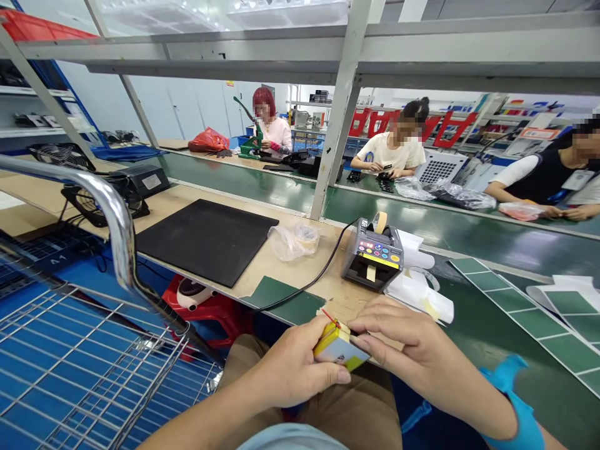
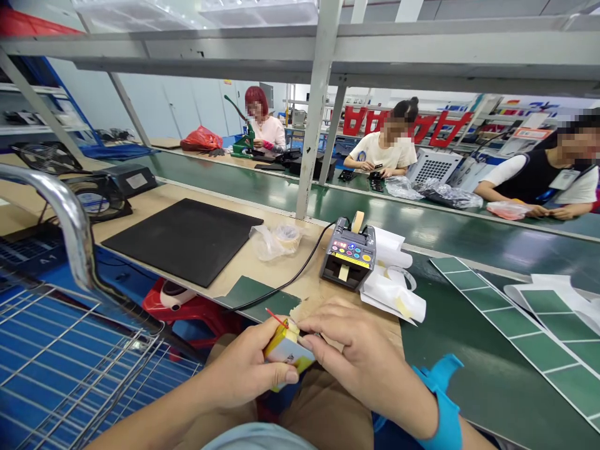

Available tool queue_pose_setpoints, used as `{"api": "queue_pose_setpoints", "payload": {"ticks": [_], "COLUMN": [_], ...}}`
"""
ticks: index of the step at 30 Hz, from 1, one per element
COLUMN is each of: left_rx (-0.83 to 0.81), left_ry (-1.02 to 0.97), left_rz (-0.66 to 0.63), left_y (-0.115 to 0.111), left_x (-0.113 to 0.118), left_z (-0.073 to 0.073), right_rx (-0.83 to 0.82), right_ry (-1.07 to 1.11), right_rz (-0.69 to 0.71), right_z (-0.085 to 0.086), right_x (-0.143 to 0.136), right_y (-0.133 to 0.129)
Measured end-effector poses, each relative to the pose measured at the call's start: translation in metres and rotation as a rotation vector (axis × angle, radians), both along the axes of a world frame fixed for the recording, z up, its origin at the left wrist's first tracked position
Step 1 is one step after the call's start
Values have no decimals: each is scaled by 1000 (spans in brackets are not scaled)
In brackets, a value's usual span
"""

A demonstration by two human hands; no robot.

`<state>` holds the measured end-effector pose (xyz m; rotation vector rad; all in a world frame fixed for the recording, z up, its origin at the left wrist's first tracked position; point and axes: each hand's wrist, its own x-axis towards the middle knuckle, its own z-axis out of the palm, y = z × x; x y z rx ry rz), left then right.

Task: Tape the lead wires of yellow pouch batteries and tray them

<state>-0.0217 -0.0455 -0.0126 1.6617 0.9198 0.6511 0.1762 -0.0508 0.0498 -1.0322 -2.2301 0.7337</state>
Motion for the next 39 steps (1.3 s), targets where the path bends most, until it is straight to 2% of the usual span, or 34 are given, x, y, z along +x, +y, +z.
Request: {"api": "queue_pose_setpoints", "payload": {"ticks": [4, 9, 15, 20, 22, 24, 29, 31, 34, 36, 37, 39], "left_rx": [13, 24, 87, 172, 189, 220, 320, 370, 495, 499, 442, 221], "left_ry": [23, 37, 142, 195, 174, 158, 68, 40, 16, 12, 1, -74], "left_rz": [-19, -45, 0, -40, -57, -40, 44, 39, 21, 6, 9, 49], "left_y": [-1, -1, -1, -2, -3, -2, 0, 2, 4, 4, 3, 2], "left_x": [2, 2, 3, 4, 5, 6, 9, 8, 7, 7, 8, 9], "left_z": [0, -1, 3, 9, 8, 5, -6, -11, -16, -17, -17, -18], "right_rx": [23, -66, -77, -279, -288, -194, 338, 449, 524, 507, 468, 313], "right_ry": [-10, -20, -13, 45, 44, 15, -55, -111, -202, -222, -201, -69], "right_rz": [-9, -44, -128, -126, -129, -143, -137, -155, -188, -185, -189, -244], "right_z": [-6, -10, -15, -10, -9, -11, -21, -24, -26, -27, -27, -29], "right_x": [-1, -4, -8, -4, -4, -7, -16, -20, -25, -22, -18, -3], "right_y": [2, 0, -1, 1, -1, -3, -11, -13, -16, -18, -19, -18]}}
